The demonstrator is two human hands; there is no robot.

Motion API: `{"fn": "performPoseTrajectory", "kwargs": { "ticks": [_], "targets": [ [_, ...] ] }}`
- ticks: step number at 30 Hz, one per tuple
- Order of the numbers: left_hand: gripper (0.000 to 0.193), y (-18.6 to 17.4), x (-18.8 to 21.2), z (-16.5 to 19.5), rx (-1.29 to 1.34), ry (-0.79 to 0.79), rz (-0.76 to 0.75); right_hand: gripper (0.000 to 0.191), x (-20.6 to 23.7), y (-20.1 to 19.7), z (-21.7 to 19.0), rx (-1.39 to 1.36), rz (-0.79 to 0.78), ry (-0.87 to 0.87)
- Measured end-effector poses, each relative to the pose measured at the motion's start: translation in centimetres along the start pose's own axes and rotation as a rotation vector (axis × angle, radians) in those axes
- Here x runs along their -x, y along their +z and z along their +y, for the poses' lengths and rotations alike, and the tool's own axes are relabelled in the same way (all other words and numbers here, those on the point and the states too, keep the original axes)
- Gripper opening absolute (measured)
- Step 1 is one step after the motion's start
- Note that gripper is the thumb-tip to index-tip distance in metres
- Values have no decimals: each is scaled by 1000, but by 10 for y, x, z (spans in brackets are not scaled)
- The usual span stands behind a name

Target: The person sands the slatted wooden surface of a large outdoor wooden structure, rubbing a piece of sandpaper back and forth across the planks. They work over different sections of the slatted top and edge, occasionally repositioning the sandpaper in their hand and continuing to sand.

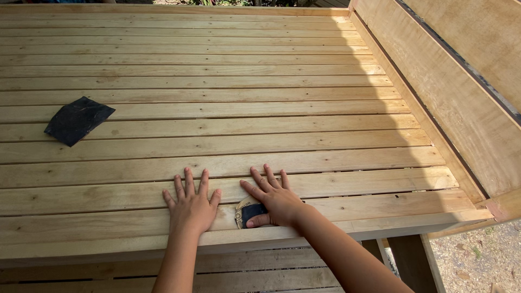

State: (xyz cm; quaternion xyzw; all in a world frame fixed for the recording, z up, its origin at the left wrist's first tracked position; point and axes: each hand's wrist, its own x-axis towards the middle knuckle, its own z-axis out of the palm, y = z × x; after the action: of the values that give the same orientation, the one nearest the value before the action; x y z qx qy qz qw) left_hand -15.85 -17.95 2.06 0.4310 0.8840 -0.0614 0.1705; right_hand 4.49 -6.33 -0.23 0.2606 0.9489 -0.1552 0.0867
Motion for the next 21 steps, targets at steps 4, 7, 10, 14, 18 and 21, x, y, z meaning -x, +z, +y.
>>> {"fn": "performPoseTrajectory", "kwargs": {
  "ticks": [4,7,10,14,18,21],
  "targets": [
    [71,1,2,-2,1,13,-6,123,7,-6,-6,-47,-36,-5],
    [71,1,-1,-5,8,27,31,127,49,-25,46,-6,-88,112],
    [70,4,-4,-6,5,25,34,127,102,-41,105,14,-171,312],
    [70,6,-6,-5,3,18,38,130,112,-44,123,73,-195,339],
    [71,6,-4,-4,-4,10,17,126,58,-27,65,27,-74,90],
    [71,5,-5,-3,5,16,32,120,-1,-4,-1,47,-43,-63]
  ]
}}
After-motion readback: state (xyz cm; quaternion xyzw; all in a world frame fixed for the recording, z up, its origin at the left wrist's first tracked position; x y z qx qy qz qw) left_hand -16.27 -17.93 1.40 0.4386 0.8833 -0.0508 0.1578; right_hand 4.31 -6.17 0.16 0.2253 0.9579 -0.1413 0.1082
